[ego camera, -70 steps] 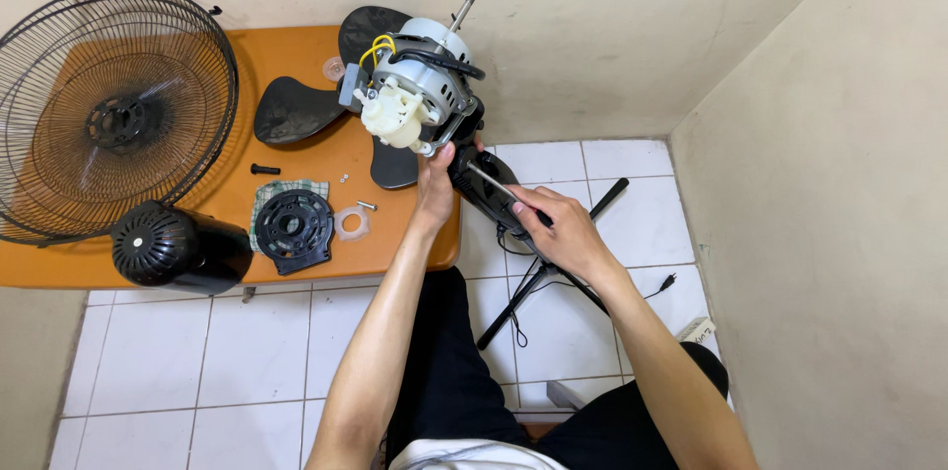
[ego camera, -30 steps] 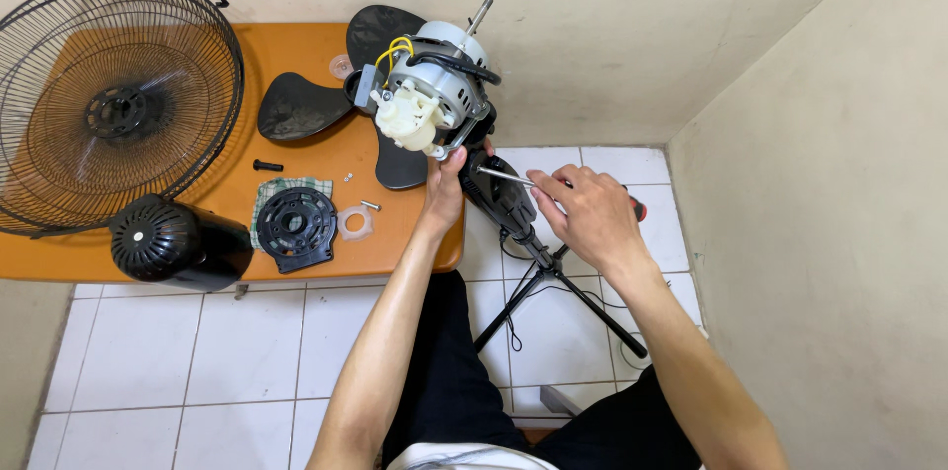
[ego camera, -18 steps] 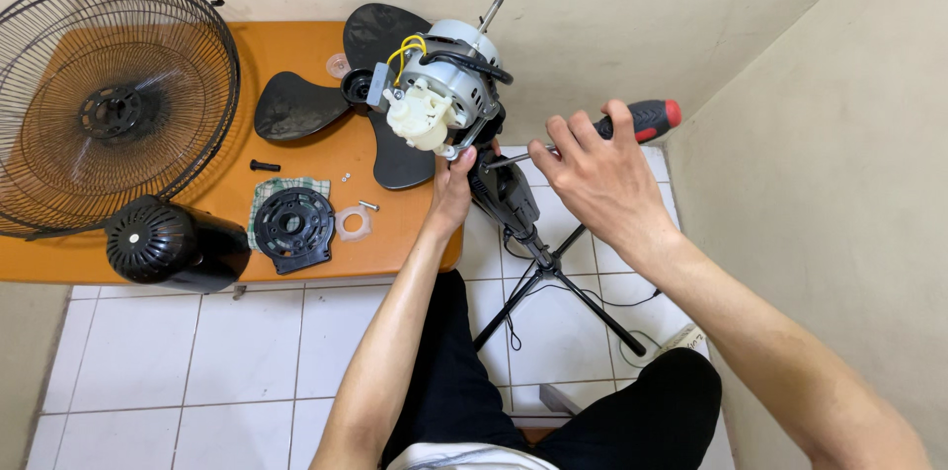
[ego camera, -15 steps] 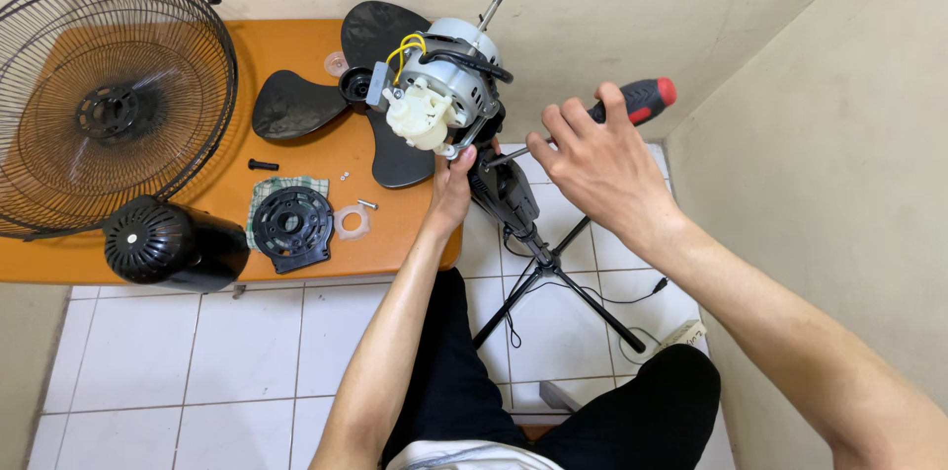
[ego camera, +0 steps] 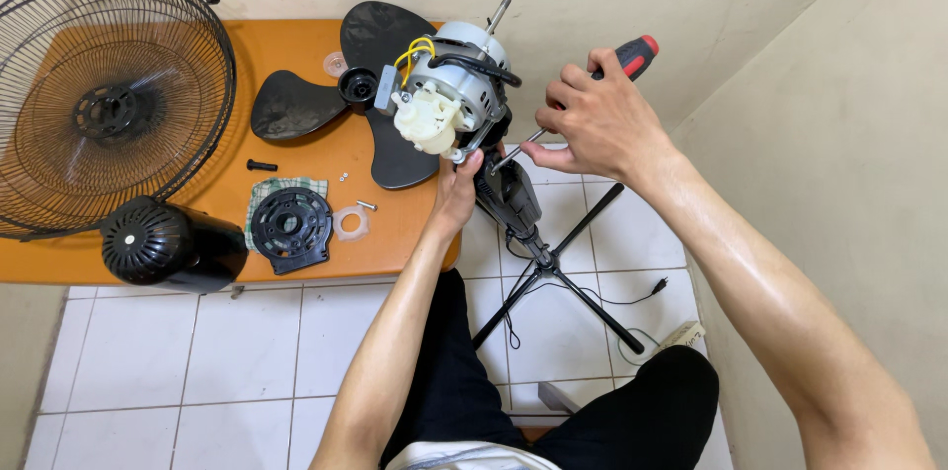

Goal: The person uses a screwdriver to remove screws from the motor housing of a standing electric fan. They then detach the motor assembly from the stand and place the screwdriver on the table.

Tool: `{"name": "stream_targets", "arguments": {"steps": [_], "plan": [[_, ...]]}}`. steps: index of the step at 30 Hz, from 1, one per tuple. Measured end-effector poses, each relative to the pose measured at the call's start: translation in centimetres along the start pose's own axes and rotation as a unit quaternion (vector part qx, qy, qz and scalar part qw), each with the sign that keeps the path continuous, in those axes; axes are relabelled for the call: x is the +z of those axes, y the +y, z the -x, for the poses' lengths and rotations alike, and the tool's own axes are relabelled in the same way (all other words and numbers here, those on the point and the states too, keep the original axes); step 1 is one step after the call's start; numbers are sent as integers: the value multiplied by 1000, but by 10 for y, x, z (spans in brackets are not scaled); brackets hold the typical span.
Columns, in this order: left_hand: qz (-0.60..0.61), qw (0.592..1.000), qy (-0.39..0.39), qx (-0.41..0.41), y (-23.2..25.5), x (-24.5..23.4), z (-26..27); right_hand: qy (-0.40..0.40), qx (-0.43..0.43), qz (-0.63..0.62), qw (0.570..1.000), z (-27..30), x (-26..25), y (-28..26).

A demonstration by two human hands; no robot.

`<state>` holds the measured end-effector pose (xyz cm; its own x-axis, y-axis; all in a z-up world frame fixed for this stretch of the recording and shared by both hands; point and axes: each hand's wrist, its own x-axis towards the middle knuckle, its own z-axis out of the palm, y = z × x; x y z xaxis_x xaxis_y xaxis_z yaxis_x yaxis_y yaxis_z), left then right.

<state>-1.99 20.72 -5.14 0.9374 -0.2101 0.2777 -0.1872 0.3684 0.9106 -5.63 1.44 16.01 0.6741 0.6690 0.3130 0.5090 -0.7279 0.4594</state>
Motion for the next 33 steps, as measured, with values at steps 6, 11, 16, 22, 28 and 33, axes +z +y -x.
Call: {"name": "stream_targets", "arguments": {"steps": [6,11,16,22,28,33], "plan": [[-1,1000,27,0,6,-4,-1,14,45,-134,990,11,29,-4],[36,999,-5,38,24,-11,0,-10,121,-219,968,19,32,-32],[40,999,-3,21,39,-21,-1,-20,140,-100,985,15,1,-70],[41,999,10,28,42,-29,1,-98,175,-143,969,1,-16,-83],[39,999,11,35,45,-38,2,-170,302,-439,829,6,18,-99],[40,998,9,44,44,-41,0,-104,326,-524,780,21,60,-122]]}}
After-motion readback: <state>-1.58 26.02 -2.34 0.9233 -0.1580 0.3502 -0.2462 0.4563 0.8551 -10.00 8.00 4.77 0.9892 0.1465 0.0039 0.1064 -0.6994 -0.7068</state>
